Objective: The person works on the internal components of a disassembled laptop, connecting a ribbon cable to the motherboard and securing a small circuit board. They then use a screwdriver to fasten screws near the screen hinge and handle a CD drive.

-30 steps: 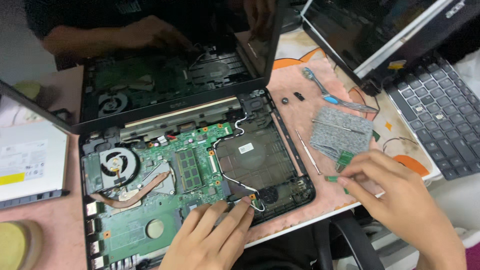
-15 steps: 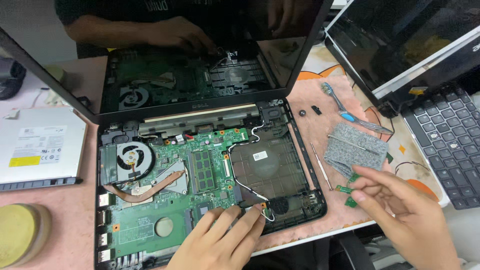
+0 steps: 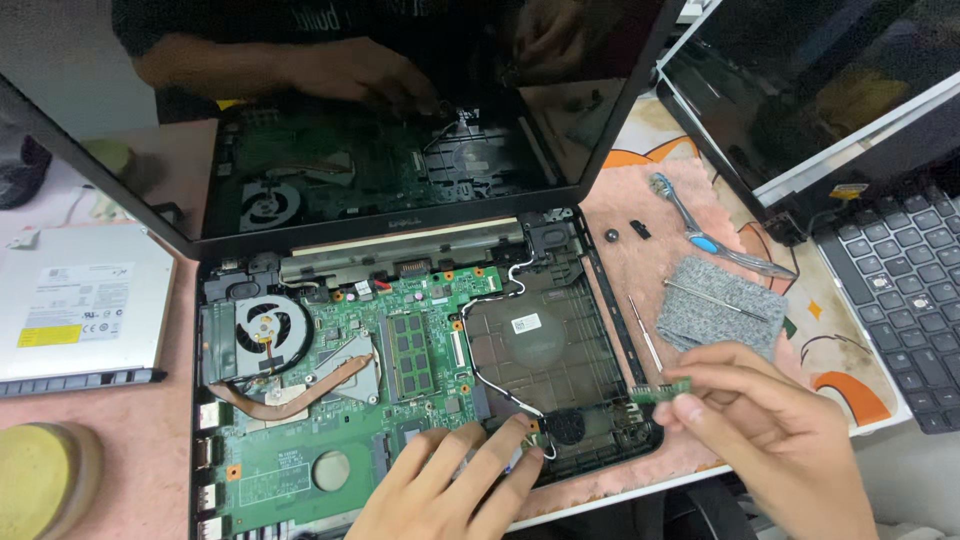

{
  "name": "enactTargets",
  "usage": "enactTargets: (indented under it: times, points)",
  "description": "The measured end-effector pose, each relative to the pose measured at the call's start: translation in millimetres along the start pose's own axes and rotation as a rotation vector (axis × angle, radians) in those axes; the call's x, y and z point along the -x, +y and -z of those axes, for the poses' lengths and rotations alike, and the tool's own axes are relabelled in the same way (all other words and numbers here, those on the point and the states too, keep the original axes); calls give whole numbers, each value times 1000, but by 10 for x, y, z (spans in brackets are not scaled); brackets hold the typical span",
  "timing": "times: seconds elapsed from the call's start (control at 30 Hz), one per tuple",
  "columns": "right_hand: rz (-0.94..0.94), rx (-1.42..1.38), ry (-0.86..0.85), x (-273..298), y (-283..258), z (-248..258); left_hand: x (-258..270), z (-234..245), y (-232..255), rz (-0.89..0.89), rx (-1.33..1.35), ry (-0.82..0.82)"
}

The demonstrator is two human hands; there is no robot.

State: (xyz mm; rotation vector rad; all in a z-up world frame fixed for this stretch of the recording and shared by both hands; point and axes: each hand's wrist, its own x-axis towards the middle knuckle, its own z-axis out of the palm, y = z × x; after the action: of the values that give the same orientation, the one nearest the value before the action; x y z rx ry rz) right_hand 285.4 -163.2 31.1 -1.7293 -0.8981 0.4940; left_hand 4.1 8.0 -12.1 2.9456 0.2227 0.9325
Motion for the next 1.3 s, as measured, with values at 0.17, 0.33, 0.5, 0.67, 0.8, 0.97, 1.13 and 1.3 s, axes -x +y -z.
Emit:
enactTargets:
  times: [0.17, 0.33, 0.5, 0.67, 0.8, 0.97, 1.13, 1.3]
  points:
    - [131, 191, -140, -342, -441, -118, 10, 20, -58, 30, -9, 127]
    - [219, 238, -136, -803, -468, -126, 66, 242, -251, 73, -18, 80]
    - [533, 555, -179, -1271, -412, -190, 93, 404, -479, 118, -31, -25]
    - [714, 667, -325, -1571, -291, -303, 150, 426, -646, 251, -77, -190]
    - [709, 647, -417, -1794, -184, -268, 10, 464, -774, 213, -86, -165]
    - [545, 648, -529, -1920, -191, -272, -400, 562, -914, 45, 74, -191]
    - [574, 749, -551, -1971, -171, -284, -735, 419, -1003, -44, 203, -210]
    - [571, 684, -540, -1912, -319, -355, -985, 181, -1010, -109, 257, -231]
